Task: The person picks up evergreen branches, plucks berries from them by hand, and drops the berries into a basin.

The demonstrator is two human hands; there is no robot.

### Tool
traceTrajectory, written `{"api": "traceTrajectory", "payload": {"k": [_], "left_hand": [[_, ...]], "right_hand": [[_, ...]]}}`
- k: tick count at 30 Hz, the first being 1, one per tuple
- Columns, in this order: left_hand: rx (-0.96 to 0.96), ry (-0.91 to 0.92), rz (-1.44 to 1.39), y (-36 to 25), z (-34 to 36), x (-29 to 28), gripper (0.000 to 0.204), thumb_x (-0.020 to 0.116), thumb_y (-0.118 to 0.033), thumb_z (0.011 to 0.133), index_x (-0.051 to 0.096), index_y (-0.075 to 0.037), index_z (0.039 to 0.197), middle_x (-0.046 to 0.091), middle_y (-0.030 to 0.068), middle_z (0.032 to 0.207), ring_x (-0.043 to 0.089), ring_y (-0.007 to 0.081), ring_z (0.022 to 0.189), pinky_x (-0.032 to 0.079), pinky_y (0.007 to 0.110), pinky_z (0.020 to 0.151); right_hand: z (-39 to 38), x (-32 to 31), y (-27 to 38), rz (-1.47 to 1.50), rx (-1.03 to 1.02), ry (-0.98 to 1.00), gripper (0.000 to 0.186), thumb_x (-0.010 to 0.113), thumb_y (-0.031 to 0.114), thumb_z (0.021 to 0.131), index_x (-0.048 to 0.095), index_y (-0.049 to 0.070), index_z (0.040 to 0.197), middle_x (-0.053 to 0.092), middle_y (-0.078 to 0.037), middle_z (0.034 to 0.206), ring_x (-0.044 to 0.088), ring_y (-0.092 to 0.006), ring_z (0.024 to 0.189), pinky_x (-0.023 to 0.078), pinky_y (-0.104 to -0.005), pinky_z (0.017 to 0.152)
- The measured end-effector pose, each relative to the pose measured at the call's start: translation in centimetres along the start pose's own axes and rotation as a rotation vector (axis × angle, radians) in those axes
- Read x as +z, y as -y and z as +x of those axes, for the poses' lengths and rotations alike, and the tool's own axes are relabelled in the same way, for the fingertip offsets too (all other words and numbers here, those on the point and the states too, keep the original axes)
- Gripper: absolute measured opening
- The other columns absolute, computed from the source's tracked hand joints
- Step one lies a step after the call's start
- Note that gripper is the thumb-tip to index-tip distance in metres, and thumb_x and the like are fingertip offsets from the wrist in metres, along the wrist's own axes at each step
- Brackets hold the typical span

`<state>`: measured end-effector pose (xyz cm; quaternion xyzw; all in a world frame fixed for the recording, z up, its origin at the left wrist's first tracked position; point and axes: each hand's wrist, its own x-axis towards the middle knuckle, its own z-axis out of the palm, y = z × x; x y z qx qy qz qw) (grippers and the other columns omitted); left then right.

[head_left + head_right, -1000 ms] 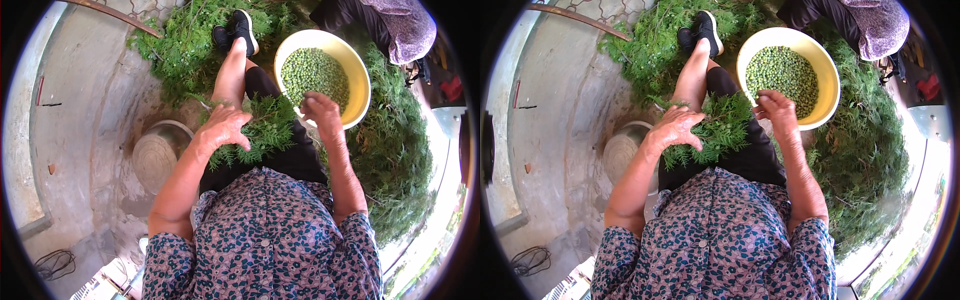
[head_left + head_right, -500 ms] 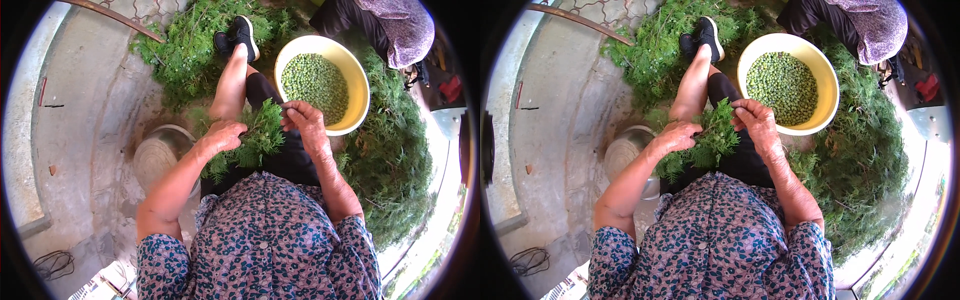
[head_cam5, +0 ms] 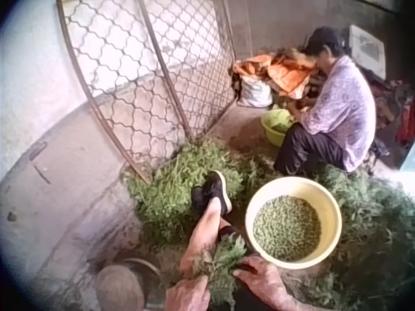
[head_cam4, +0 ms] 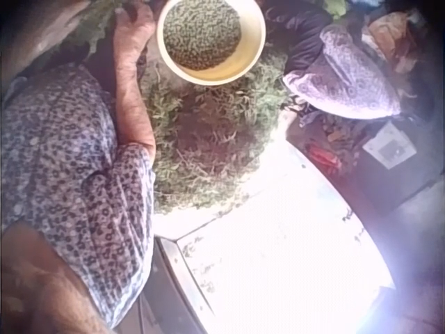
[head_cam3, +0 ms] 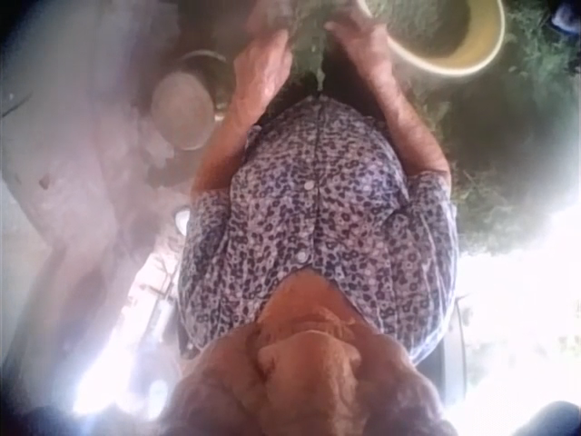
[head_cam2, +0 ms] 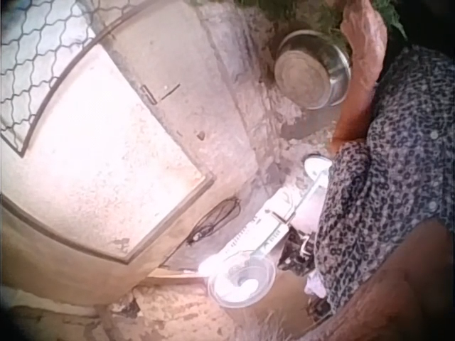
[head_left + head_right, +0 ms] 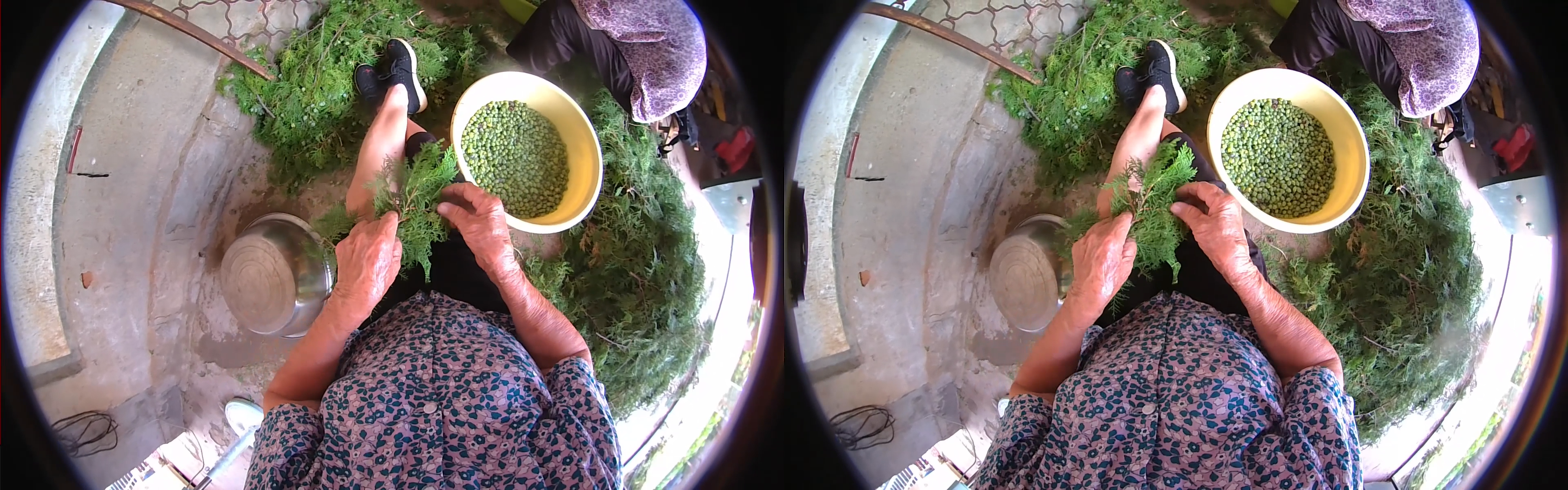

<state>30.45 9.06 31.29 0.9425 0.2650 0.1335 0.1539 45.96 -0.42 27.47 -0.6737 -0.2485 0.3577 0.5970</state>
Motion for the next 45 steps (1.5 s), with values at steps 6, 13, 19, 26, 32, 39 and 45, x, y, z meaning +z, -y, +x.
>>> {"api": "traceTrajectory", "payload": {"k": [6,13,19,26,32,39,45], "left_hand": [[-0.006,-0.085,-0.050,0.1,-0.6,0.0,0.035,0.057,-0.003,0.067,0.057,-0.006,0.102,0.060,0.0135,0.079,0.060,0.0312,0.072,0.049,0.040,0.063],[-0.090,-0.057,-0.035,-0.1,-1.1,0.0,0.034,0.059,-0.005,0.069,0.057,-0.007,0.102,0.059,0.0133,0.075,0.059,0.0306,0.069,0.049,0.040,0.060],[-0.133,-0.008,-0.121,0.4,-1.5,0.6,0.029,0.060,-0.007,0.070,0.058,-0.006,0.099,0.060,0.0140,0.075,0.059,0.0320,0.069,0.048,0.040,0.060],[-0.148,0.000,-0.314,1.0,-2.0,0.5,0.019,0.058,-0.008,0.074,0.058,-0.007,0.094,0.060,0.0139,0.073,0.059,0.0319,0.068,0.047,0.040,0.059],[-0.206,-0.034,-0.354,1.4,-2.0,0.8,0.021,0.060,-0.008,0.074,0.058,-0.005,0.094,0.060,0.0155,0.072,0.059,0.0330,0.066,0.046,0.040,0.058],[-0.231,-0.022,-0.420,1.4,-1.4,0.0,0.019,0.063,-0.008,0.074,0.059,-0.003,0.092,0.060,0.0174,0.071,0.060,0.0335,0.064,0.045,0.039,0.055],[-0.172,-0.030,-0.451,0.9,-1.6,-0.1,0.020,0.068,-0.003,0.074,0.059,0.004,0.091,0.047,0.0105,0.060,0.040,0.0128,0.050,0.039,0.026,0.049]], "right_hand": [[-1.2,0.6,1.8,0.221,0.148,-0.052,0.032,0.069,0.004,0.076,0.055,-0.002,0.104,0.058,-0.002,0.074,0.052,-0.0092,0.065,0.045,-0.0217,0.060],[-1.2,0.3,2.3,0.306,0.272,0.166,0.024,0.070,0.008,0.077,0.058,0.001,0.095,0.056,0.000,0.070,0.046,-0.0066,0.058,0.037,-0.0198,0.051],[-1.0,0.4,1.7,0.412,0.255,0.127,0.014,0.069,0.007,0.078,0.059,0.004,0.087,0.056,0.003,0.068,0.046,-0.0045,0.056,0.037,-0.0184,0.050],[1.0,-1.9,3.0,0.813,0.200,-0.144,0.013,0.056,-0.001,0.083,0.052,0.007,0.093,0.057,-0.004,0.074,0.051,-0.0103,0.060,0.040,-0.0209,0.051],[-1.3,-1.8,4.1,0.210,-0.049,-0.109,0.013,0.066,-0.003,0.074,0.060,0.004,0.083,0.055,-0.001,0.075,0.052,-0.0134,0.068,0.043,-0.0233,0.058],[-1.8,-0.1,3.9,-0.393,-0.567,-0.022,0.035,0.072,-0.001,0.062,0.066,0.006,0.095,0.050,-0.005,0.072,0.052,-0.0196,0.068,0.044,-0.0293,0.061],[-1.2,1.0,3.3,-0.421,-0.597,-0.022,0.029,0.073,0.000,0.063,0.066,0.004,0.091,0.050,-0.005,0.070,0.052,-0.0199,0.066,0.044,-0.0294,0.058]]}}
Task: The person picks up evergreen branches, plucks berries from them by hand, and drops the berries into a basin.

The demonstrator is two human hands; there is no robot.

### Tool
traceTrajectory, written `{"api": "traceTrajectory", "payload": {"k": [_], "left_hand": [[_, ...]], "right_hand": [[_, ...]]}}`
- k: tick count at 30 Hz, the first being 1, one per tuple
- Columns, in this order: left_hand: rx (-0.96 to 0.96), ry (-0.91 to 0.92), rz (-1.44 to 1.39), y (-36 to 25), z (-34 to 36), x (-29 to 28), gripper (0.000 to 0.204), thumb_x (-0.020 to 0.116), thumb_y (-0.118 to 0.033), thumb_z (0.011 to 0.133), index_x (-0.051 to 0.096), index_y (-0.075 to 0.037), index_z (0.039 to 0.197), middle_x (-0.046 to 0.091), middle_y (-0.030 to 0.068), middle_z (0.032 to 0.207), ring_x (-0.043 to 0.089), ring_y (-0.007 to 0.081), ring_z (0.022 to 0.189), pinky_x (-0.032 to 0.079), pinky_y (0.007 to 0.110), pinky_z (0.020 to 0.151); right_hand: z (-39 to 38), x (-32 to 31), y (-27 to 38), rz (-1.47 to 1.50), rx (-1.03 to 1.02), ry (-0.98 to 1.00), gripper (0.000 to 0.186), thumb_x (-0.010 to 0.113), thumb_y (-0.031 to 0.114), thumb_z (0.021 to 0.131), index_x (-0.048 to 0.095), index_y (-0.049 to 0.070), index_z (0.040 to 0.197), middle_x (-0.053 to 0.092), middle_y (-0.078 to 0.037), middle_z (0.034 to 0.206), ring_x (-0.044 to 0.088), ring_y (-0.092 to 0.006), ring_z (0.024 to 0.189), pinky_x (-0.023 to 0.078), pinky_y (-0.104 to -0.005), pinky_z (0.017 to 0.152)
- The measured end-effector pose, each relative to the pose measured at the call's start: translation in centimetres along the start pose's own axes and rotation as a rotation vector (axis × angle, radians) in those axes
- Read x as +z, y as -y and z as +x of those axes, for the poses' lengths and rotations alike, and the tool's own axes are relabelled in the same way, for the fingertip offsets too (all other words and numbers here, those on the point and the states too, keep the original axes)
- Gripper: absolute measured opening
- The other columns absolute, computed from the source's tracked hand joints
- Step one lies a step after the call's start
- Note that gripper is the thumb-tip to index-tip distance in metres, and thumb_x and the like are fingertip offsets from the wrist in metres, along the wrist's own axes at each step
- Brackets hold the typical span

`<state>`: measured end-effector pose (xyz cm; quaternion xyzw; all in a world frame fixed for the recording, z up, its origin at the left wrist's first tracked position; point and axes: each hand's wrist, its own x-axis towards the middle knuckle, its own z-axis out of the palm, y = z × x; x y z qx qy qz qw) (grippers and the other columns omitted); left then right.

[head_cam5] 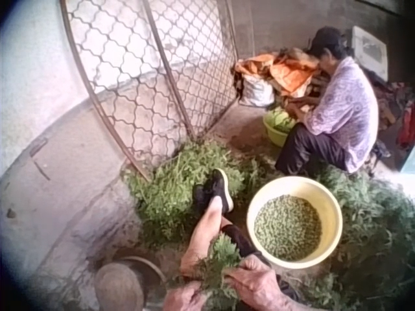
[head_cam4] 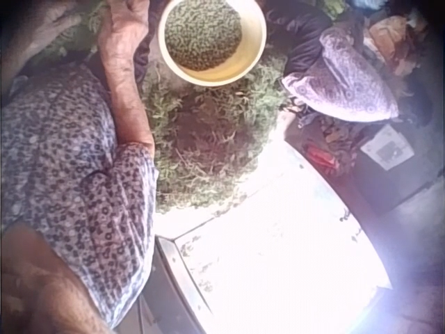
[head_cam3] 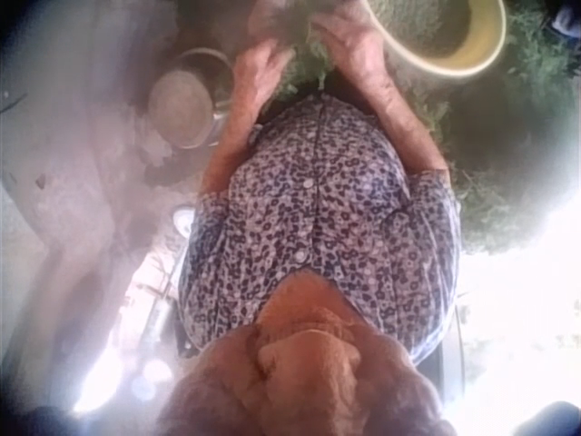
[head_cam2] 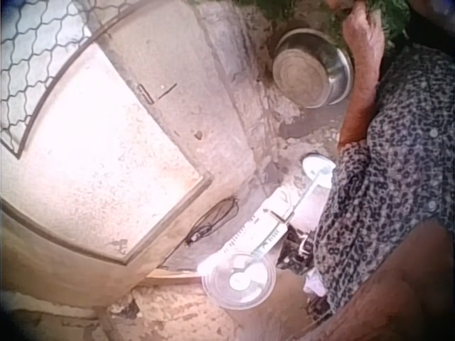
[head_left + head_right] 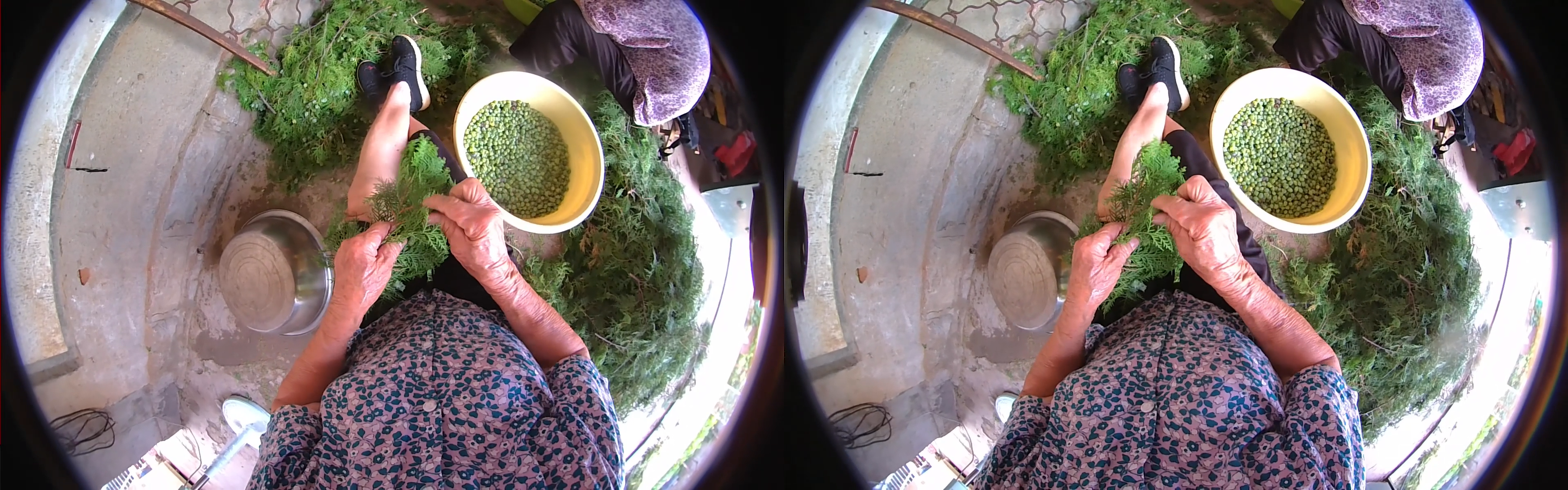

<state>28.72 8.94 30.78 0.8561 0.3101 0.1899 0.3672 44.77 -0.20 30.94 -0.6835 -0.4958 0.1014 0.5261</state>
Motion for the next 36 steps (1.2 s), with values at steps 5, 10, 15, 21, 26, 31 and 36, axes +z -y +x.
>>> {"api": "traceTrajectory", "payload": {"k": [5,10,15,21,26,31,36], "left_hand": [[0.023,0.059,-0.119,-0.6,0.0,0.0,0.020,0.067,-0.003,0.075,0.060,0.003,0.093,0.050,0.0111,0.061,0.041,0.0128,0.049,0.038,0.027,0.048],[-0.056,0.139,-0.184,-1.4,0.4,0.0,0.018,0.066,-0.004,0.077,0.061,0.003,0.093,0.050,0.0098,0.062,0.043,0.0103,0.053,0.037,0.026,0.049],[-0.122,0.112,-0.388,0.2,-0.3,0.2,0.012,0.064,-0.009,0.079,0.059,0.001,0.083,0.044,0.0099,0.055,0.043,0.0137,0.048,0.036,0.029,0.047],[-0.347,0.154,-0.530,-0.3,0.5,-0.7,0.012,0.064,-0.011,0.083,0.062,0.001,0.086,0.053,-0.0052,0.071,0.045,0.0035,0.063,0.037,0.020,0.055],[-0.378,0.167,-0.521,-0.4,0.7,-0.6,0.014,0.064,-0.012,0.083,0.061,0.001,0.088,0.055,-0.0043,0.073,0.047,0.0041,0.066,0.039,0.021,0.057],[-0.377,0.165,-0.534,-0.1,0.2,-0.6,0.015,0.064,-0.012,0.083,0.061,0.002,0.090,0.056,-0.0042,0.075,0.047,0.0039,0.067,0.039,0.021,0.057],[-0.503,0.135,-0.750,-0.6,0.7,-0.8,0.025,0.065,-0.008,0.080,0.060,0.000,0.104,0.058,-0.0029,0.080,0.051,0.0060,0.067,0.041,0.021,0.057]], "right_hand": [[0.3,0.3,-0.6,0.083,0.010,-0.130,0.021,0.071,-0.001,0.066,0.064,0.003,0.085,0.053,-0.006,0.070,0.053,-0.0210,0.067,0.043,-0.0303,0.061],[-0.4,0.7,-1.6,0.187,0.159,-0.202,0.013,0.068,-0.001,0.072,0.064,0.002,0.084,0.056,-0.005,0.073,0.050,-0.0156,0.068,0.042,-0.0283,0.064],[1.0,-2.3,-3.5,0.186,0.370,-0.366,0.011,0.065,-0.001,0.078,0.060,0.002,0.087,0.057,-0.004,0.076,0.052,-0.0136,0.067,0.044,-0.0253,0.060],[1.9,-3.3,0.1,1.299,0.693,-0.287,0.016,0.057,-0.003,0.082,0.053,0.004,0.095,0.056,-0.004,0.073,0.051,-0.0137,0.059,0.041,-0.0219,0.053],[0.7,-1.7,0.0,0.676,0.393,-0.116,0.009,0.068,0.006,0.078,0.067,0.005,0.087,0.057,0.002,0.075,0.046,-0.0059,0.059,0.040,-0.0187,0.053],[1.2,-2.7,2.3,0.495,0.353,-0.114,0.017,0.065,0.000,0.078,0.066,0.002,0.095,0.058,-0.003,0.082,0.050,-0.0072,0.061,0.043,-0.0200,0.055],[1.7,-2.9,0.7,1.153,0.530,-0.067,0.042,0.059,0.007,0.084,0.046,-0.003,0.123,0.056,-0.006,0.102,0.057,-0.0142,0.084,0.046,-0.0250,0.072]]}}
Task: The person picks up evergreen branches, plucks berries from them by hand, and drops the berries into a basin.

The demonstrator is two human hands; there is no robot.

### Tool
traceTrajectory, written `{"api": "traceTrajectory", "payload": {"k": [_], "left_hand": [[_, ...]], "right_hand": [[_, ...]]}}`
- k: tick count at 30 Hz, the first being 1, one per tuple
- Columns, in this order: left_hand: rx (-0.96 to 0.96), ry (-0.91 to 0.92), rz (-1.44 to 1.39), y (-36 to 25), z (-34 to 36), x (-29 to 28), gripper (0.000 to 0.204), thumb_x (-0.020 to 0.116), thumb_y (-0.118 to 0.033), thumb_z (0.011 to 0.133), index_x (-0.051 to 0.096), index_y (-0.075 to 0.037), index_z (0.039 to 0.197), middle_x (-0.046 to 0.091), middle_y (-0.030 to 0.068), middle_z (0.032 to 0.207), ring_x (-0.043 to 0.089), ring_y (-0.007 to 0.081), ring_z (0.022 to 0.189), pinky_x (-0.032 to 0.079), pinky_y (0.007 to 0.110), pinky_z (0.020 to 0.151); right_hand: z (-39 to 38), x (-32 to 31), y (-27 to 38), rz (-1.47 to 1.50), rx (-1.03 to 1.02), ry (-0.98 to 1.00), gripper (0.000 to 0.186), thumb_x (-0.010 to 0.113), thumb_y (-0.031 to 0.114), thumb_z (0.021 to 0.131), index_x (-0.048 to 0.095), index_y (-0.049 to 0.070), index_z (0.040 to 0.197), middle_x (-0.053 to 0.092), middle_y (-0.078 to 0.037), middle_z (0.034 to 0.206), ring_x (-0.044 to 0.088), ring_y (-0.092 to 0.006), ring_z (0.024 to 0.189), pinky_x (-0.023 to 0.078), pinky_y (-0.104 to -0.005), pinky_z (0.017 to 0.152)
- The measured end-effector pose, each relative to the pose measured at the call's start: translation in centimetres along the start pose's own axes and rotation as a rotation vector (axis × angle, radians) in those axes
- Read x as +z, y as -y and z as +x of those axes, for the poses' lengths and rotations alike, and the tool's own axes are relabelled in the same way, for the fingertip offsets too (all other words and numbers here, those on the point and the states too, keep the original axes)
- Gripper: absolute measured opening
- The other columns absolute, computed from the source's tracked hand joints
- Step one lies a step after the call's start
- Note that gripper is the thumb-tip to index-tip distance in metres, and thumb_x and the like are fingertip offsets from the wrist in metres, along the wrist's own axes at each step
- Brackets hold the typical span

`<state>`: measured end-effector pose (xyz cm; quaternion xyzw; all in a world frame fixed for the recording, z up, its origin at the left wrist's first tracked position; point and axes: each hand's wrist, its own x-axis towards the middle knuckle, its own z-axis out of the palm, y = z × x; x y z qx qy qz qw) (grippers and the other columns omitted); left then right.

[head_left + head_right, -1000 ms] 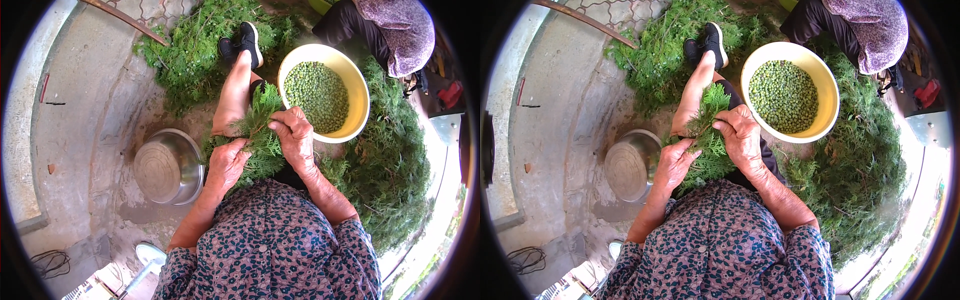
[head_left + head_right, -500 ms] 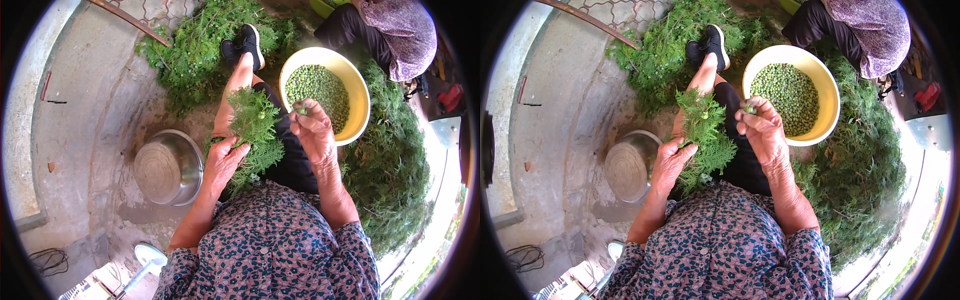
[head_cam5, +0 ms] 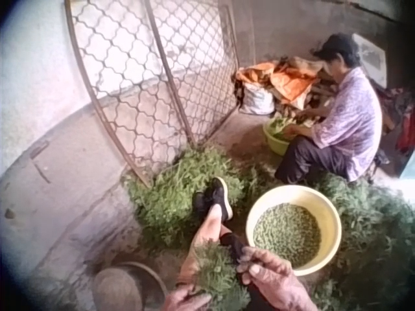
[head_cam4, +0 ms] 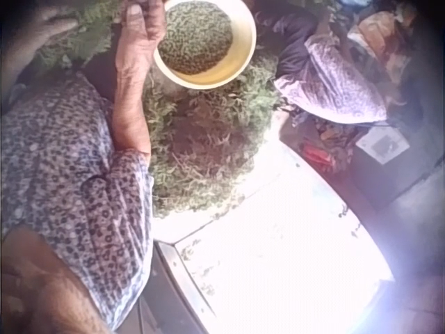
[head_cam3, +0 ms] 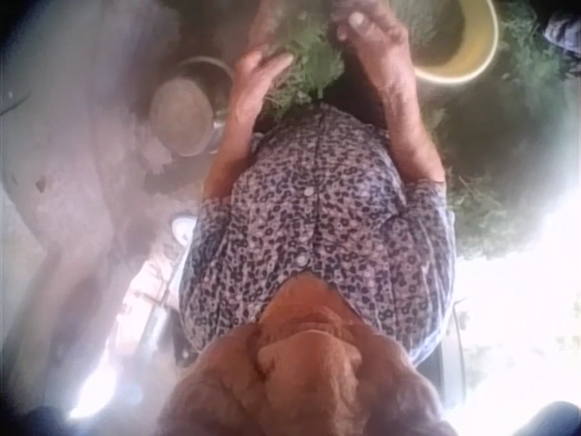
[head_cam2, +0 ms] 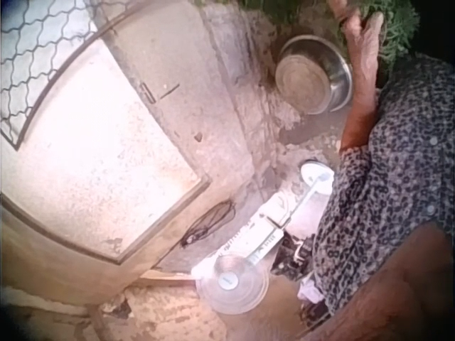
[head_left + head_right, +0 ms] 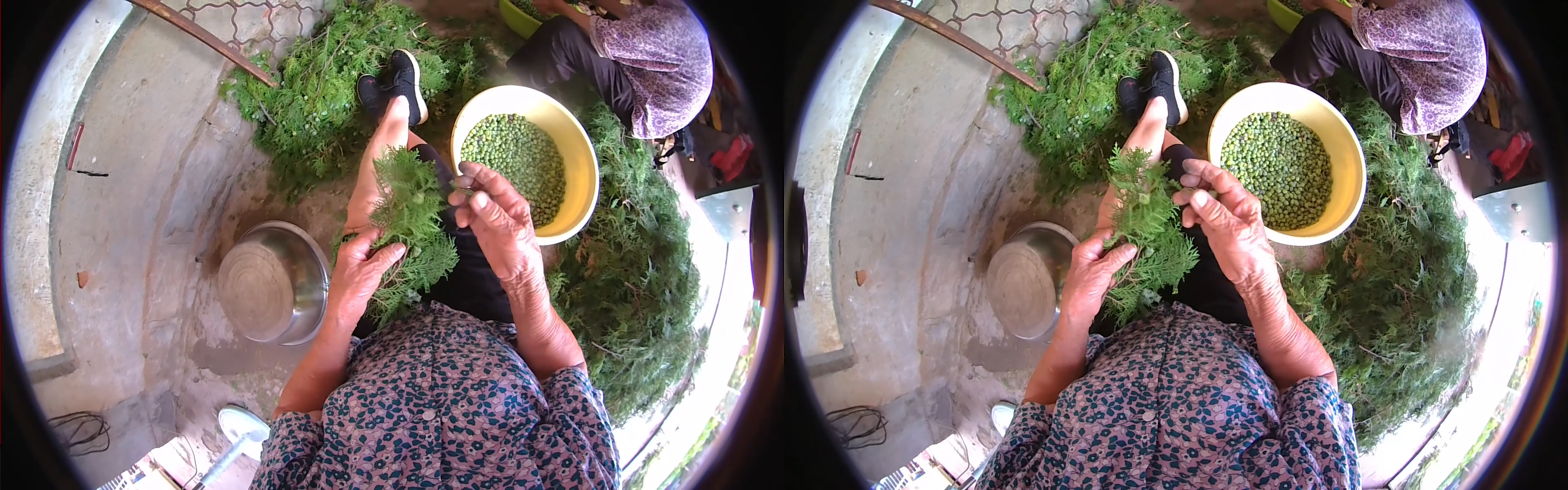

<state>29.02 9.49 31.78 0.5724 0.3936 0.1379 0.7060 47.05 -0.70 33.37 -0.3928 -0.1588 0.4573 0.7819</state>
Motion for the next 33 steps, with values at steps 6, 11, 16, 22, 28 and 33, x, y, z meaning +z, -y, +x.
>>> {"api": "traceTrajectory", "payload": {"k": [6,11,16,22,28,33], "left_hand": [[-0.001,0.049,-0.271,-1.9,0.5,0.1,0.051,0.062,0.007,0.071,0.049,-0.001,0.120,0.057,0.0030,0.091,0.053,0.0099,0.078,0.045,0.022,0.068],[-0.004,-0.060,-0.300,-1.6,1.5,0.6,0.054,0.056,0.011,0.072,0.046,-0.001,0.124,0.057,0.0045,0.091,0.054,0.0106,0.080,0.046,0.023,0.070],[0.086,-0.025,-0.382,-2.3,1.6,1.8,0.055,0.062,0.005,0.074,0.044,0.002,0.125,0.053,0.0085,0.109,0.052,0.0143,0.094,0.043,0.027,0.083],[0.158,-0.033,-0.458,-2.1,1.9,2.2,0.055,0.065,0.000,0.076,0.041,0.001,0.126,0.052,0.0101,0.116,0.049,0.0151,0.107,0.043,0.029,0.087],[0.112,-0.054,-0.492,-2.0,1.6,2.4,0.049,0.057,0.009,0.078,0.043,0.000,0.125,0.055,0.0099,0.115,0.054,0.0132,0.100,0.045,0.025,0.085],[0.159,-0.112,-0.464,-1.8,1.4,2.6,0.050,0.053,0.013,0.078,0.044,0.000,0.125,0.057,0.0080,0.111,0.056,0.0120,0.092,0.046,0.024,0.082]], "right_hand": [[-0.3,-0.1,-1.1,0.109,0.070,0.080,0.038,0.045,-0.007,0.086,0.045,-0.003,0.123,0.054,-0.012,0.112,0.056,-0.0230,0.100,0.048,-0.0343,0.085],[-0.4,1.1,-2.1,-0.010,-0.009,0.102,0.041,0.043,-0.010,0.086,0.042,-0.003,0.127,0.053,-0.014,0.114,0.054,-0.0250,0.108,0.046,-0.0362,0.093],[-0.6,1.1,-2.9,-0.814,-0.401,0.123,0.049,0.046,-0.014,0.078,0.046,0.001,0.124,0.057,-0.015,0.112,0.055,-0.0240,0.106,0.042,-0.0305,0.091],[-1.1,2.0,-3.1,-1.043,-0.490,0.163,0.049,0.048,-0.012,0.078,0.047,0.002,0.124,0.057,-0.017,0.113,0.055,-0.0277,0.107,0.042,-0.0330,0.092],[-1.4,2.5,-3.2,-1.082,-0.427,0.194,0.048,0.049,-0.012,0.077,0.049,0.001,0.123,0.057,-0.018,0.113,0.054,-0.0289,0.110,0.042,-0.0327,0.093],[-0.9,1.1,-4.2,-0.741,-0.432,0.065,0.041,0.045,-0.011,0.083,0.052,0.003,0.121,0.059,-0.012,0.111,0.056,-0.0220,0.105,0.044,-0.0319,0.090]]}}
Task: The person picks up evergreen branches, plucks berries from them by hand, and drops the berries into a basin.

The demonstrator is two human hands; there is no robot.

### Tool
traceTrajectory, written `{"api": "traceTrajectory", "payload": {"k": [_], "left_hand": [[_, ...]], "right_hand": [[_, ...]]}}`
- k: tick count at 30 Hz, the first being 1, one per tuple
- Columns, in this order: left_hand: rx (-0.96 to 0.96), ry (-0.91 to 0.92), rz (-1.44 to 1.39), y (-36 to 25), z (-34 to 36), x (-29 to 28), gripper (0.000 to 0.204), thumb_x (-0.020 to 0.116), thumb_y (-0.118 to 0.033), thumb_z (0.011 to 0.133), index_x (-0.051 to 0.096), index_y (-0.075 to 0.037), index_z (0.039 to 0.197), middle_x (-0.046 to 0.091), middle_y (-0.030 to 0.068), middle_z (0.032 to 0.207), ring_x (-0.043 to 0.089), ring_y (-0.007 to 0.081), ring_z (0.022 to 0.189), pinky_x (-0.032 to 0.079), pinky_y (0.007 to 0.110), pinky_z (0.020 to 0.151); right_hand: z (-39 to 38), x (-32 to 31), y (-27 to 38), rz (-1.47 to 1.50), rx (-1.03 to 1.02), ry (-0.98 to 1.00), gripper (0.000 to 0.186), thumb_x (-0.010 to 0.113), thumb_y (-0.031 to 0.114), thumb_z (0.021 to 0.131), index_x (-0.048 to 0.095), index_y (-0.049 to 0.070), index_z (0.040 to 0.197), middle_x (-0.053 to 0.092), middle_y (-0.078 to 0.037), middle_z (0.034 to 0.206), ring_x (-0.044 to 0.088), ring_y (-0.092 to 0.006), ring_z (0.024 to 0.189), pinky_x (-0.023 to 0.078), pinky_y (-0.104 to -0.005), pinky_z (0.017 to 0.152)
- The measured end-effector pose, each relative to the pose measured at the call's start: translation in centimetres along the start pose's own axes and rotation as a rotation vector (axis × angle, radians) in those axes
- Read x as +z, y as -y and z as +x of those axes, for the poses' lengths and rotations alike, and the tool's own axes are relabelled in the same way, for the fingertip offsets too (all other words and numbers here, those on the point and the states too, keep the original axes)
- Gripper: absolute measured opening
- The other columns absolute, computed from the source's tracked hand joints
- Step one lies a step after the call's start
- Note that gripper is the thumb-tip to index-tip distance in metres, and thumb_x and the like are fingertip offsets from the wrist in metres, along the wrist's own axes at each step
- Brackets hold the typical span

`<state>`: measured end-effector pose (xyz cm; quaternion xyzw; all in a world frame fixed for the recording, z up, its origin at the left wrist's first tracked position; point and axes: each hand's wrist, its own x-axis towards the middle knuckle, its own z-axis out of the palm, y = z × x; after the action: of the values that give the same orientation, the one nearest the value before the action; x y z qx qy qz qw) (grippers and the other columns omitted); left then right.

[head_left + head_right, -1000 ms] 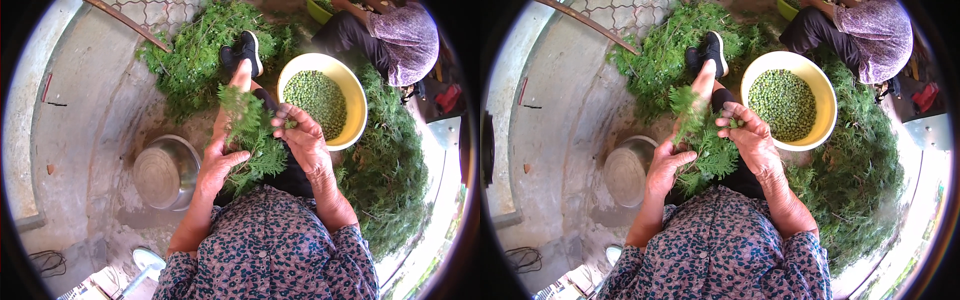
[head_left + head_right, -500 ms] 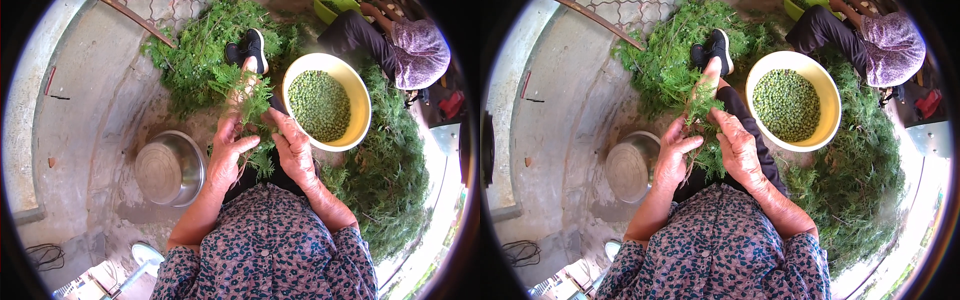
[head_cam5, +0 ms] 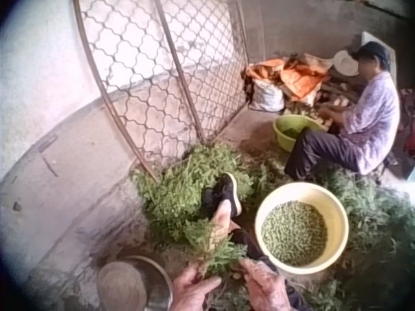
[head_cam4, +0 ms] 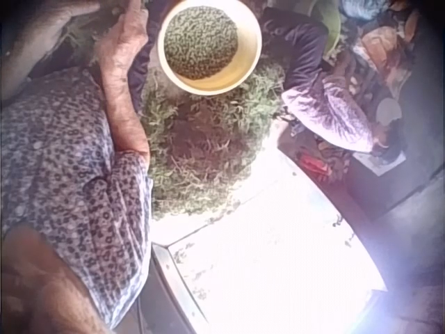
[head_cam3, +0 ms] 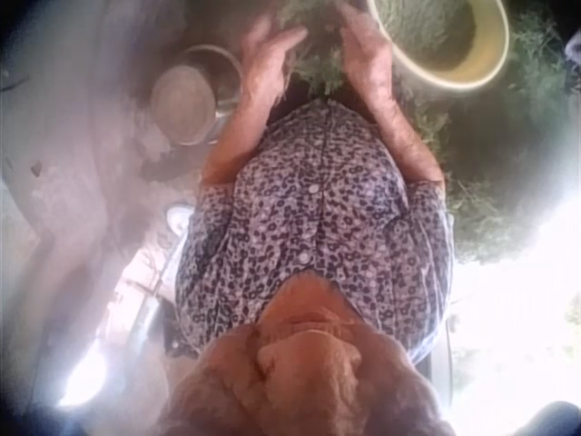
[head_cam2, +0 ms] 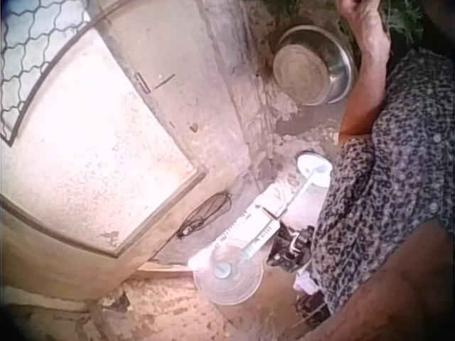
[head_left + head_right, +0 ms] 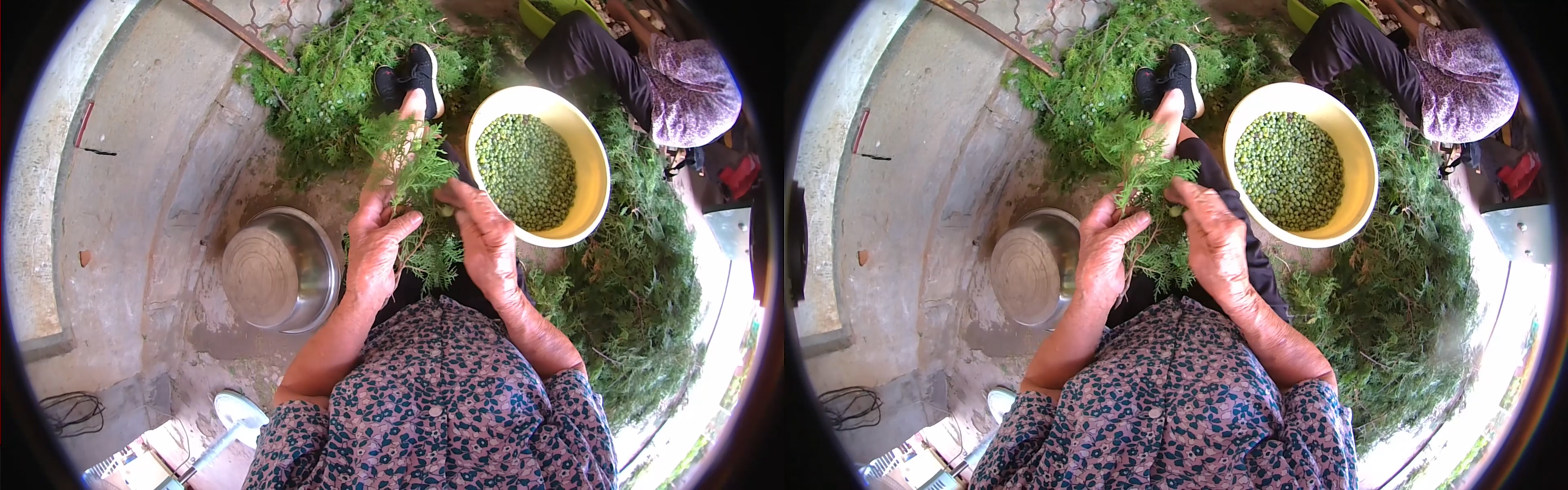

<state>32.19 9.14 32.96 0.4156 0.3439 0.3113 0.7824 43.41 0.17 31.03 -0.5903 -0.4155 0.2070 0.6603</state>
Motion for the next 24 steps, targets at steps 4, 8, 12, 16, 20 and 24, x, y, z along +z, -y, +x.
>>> {"api": "traceTrajectory", "payload": {"k": [4,8,12,16,20,24], "left_hand": [[-0.032,-0.018,0.007,0.6,-0.1,-1.0,0.035,0.058,0.007,0.079,0.053,0.002,0.113,0.062,0.0073,0.095,0.060,0.0127,0.080,0.050,0.026,0.074],[-0.069,0.012,-0.100,0.1,-0.2,-0.6,0.033,0.058,0.005,0.080,0.053,0.001,0.113,0.062,0.0075,0.095,0.060,0.0131,0.081,0.050,0.026,0.073],[-0.044,0.005,-0.031,0.2,-0.4,-0.4,0.033,0.058,0.005,0.080,0.054,0.001,0.113,0.062,0.0067,0.096,0.059,0.0124,0.082,0.049,0.025,0.073],[-0.013,0.058,0.031,0.4,-0.6,-0.4,0.033,0.059,0.005,0.080,0.055,0.000,0.112,0.062,0.0052,0.095,0.058,0.0118,0.082,0.049,0.024,0.073],[-0.058,0.039,0.023,0.7,-0.6,-1.6,0.034,0.058,0.006,0.080,0.055,-0.001,0.112,0.061,0.0048,0.093,0.058,0.0118,0.081,0.049,0.024,0.072],[-0.084,0.072,-0.018,0.4,-0.8,-1.5,0.033,0.059,0.006,0.080,0.056,0.000,0.112,0.061,0.0052,0.091,0.059,0.0121,0.080,0.049,0.024,0.072]], "right_hand": [[1.3,-1.9,0.1,0.451,0.437,-0.149,0.029,0.047,-0.007,0.084,0.056,-0.002,0.112,0.060,-0.009,0.097,0.060,-0.0169,0.088,0.048,-0.0291,0.085],[0.4,-2.7,-0.3,0.419,0.518,-0.074,0.020,0.056,-0.001,0.084,0.060,0.001,0.104,0.059,-0.004,0.089,0.055,-0.0091,0.073,0.047,-0.0212,0.069],[-0.1,-1.1,-0.1,-0.030,0.168,0.021,0.029,0.073,0.003,0.070,0.064,0.005,0.098,0.053,0.002,0.077,0.048,-0.0090,0.068,0.042,-0.0224,0.061],[-0.1,-0.7,-1.0,-0.169,-0.048,-0.007,0.025,0.071,0.000,0.071,0.063,0.005,0.094,0.056,-0.001,0.074,0.050,-0.0107,0.066,0.042,-0.0220,0.060],[1.2,-3.0,0.2,0.485,0.547,-0.173,0.008,0.060,0.007,0.085,0.059,0.005,0.092,0.056,0.001,0.070,0.045,-0.0056,0.056,0.035,-0.0183,0.049],[1.5,-3.4,0.9,0.726,0.663,-0.148,0.009,0.057,0.008,0.087,0.058,0.005,0.094,0.053,0.001,0.067,0.043,-0.0066,0.052,0.033,-0.0190,0.046]]}}
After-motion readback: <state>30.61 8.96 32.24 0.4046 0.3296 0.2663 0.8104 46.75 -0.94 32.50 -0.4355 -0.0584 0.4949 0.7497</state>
